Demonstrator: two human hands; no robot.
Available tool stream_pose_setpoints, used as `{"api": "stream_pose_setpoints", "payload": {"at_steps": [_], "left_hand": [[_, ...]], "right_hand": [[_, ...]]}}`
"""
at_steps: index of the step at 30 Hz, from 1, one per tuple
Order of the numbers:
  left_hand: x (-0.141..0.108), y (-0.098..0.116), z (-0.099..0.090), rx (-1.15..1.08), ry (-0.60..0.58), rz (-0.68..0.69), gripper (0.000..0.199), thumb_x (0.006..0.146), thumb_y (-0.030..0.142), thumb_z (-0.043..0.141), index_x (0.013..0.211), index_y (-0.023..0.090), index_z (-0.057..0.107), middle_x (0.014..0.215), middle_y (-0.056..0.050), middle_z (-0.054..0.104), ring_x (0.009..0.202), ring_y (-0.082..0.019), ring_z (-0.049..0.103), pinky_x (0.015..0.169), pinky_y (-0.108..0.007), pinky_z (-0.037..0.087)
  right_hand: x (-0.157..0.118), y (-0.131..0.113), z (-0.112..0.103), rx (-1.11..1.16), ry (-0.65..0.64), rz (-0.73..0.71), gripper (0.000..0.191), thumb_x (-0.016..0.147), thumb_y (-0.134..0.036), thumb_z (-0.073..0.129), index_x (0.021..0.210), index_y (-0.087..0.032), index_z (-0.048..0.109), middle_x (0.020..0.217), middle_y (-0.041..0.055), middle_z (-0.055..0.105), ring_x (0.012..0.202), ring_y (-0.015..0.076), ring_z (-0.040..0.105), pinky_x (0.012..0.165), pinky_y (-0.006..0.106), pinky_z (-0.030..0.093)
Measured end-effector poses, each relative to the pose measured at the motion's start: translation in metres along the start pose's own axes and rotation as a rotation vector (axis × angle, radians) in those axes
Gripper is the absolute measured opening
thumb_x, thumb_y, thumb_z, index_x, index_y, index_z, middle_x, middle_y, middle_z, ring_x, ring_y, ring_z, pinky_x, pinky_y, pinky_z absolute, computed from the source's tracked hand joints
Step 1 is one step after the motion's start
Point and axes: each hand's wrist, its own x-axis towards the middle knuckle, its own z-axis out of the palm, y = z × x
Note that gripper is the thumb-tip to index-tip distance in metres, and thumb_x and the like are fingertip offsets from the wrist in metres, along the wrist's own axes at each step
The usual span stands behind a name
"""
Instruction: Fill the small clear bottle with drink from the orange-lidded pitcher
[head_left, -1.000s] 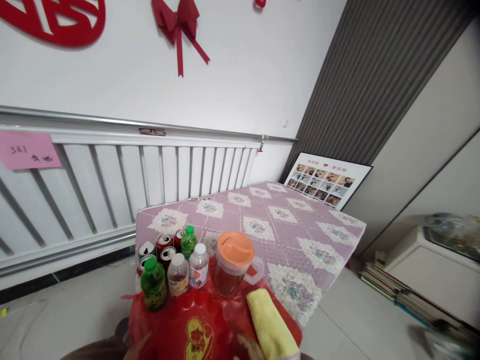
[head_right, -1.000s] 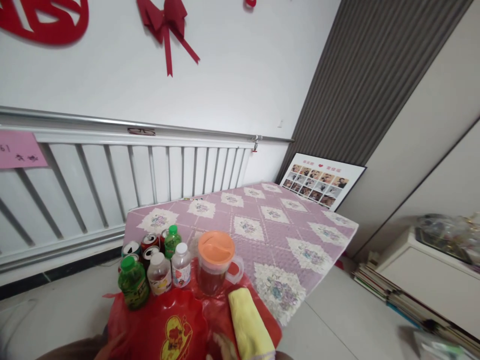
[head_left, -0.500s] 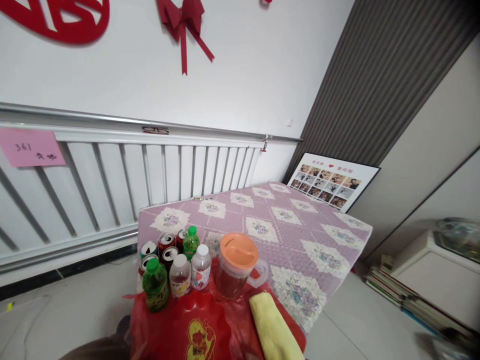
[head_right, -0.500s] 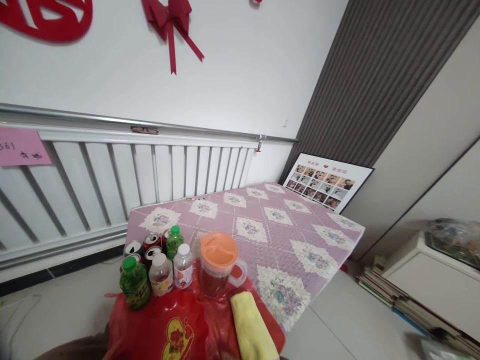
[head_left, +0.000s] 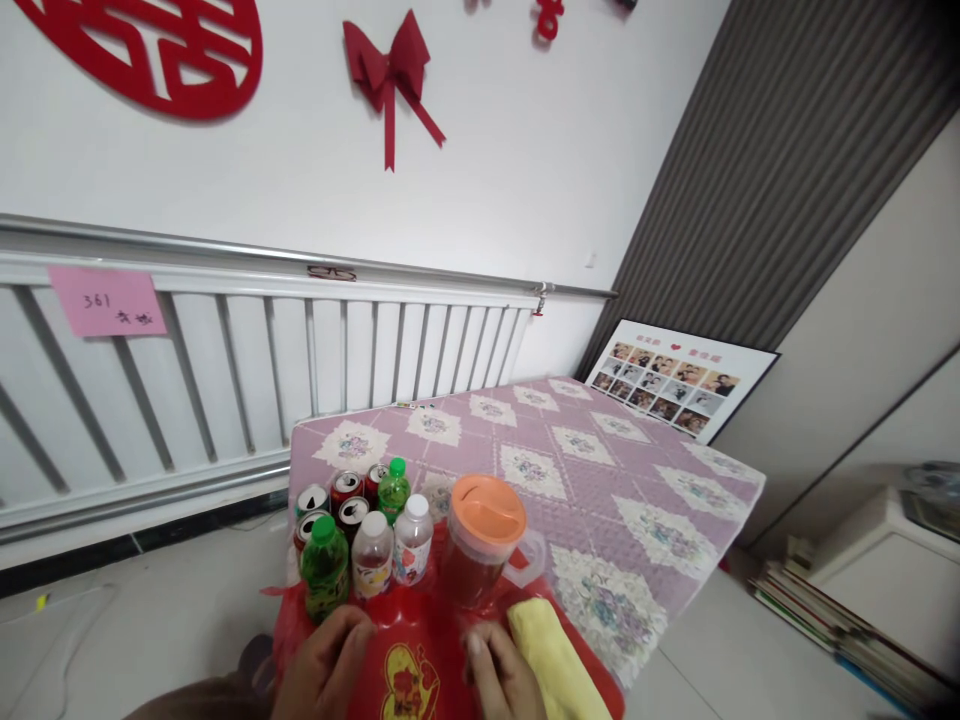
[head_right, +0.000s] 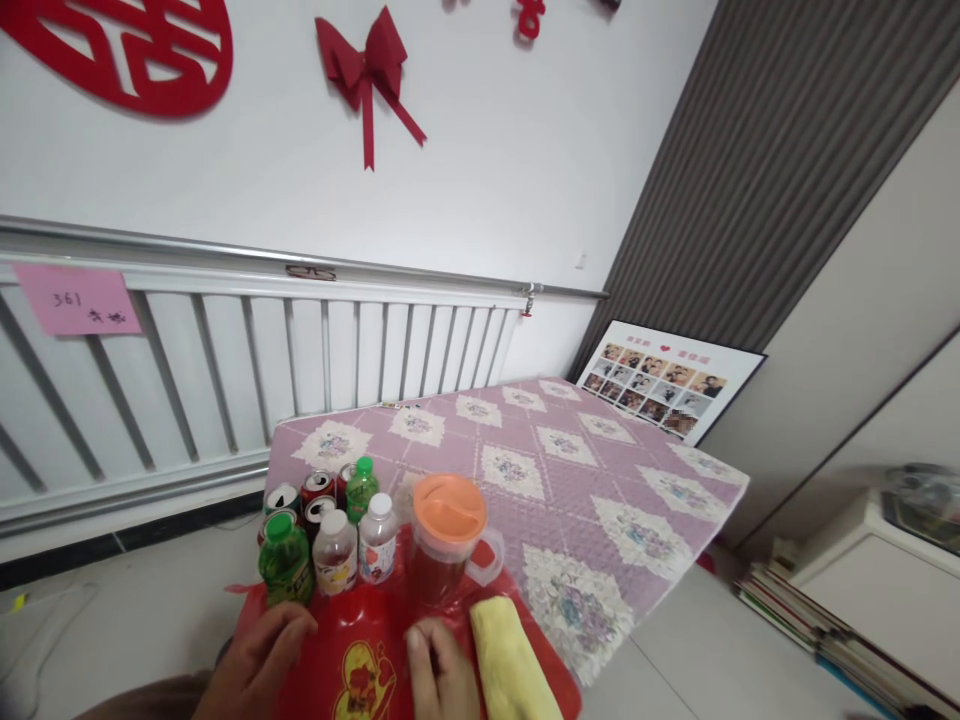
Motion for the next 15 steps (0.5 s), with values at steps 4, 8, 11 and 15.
{"api": "stream_pose_setpoints", "payload": {"at_steps": [4,8,11,15], "left_hand": [[0.027,0.057,0.014,-0.069,0.142,0.040,0.043,0.084,0.059,0.047,0.063,0.022,0.051,0.063,0.002,0.056,0.064,-0.016,0.053,0.060,-0.024,0.044],[0.051,0.075,0.026,-0.188,0.178,0.071,0.049,0.084,0.063,0.044,0.056,0.023,0.044,0.053,0.004,0.045,0.054,-0.013,0.041,0.052,-0.024,0.035],[0.061,0.073,0.036,-0.242,0.188,0.068,0.055,0.085,0.068,0.037,0.053,0.024,0.040,0.048,0.005,0.039,0.047,-0.012,0.036,0.047,-0.025,0.030],[0.063,0.062,0.047,-0.236,0.172,0.059,0.063,0.083,0.078,0.028,0.050,0.025,0.040,0.044,0.006,0.035,0.043,-0.012,0.033,0.046,-0.026,0.029]], "right_hand": [[0.031,-0.057,0.003,0.063,0.065,-0.060,0.045,0.089,-0.062,0.041,0.063,-0.024,0.038,0.061,-0.0041,0.039,0.058,0.0146,0.040,0.055,0.027,0.037],[0.053,-0.076,0.004,0.124,0.141,-0.057,0.051,0.085,-0.070,0.036,0.061,-0.027,0.025,0.059,-0.0057,0.028,0.055,0.0136,0.029,0.051,0.028,0.028],[0.063,-0.071,0.009,0.132,0.161,-0.039,0.053,0.085,-0.074,0.029,0.060,-0.028,0.024,0.056,-0.0058,0.027,0.053,0.0142,0.029,0.051,0.029,0.026],[0.063,-0.062,0.016,0.123,0.174,-0.027,0.054,0.086,-0.074,0.025,0.058,-0.028,0.027,0.054,-0.0048,0.031,0.052,0.0162,0.033,0.050,0.030,0.027]]}}
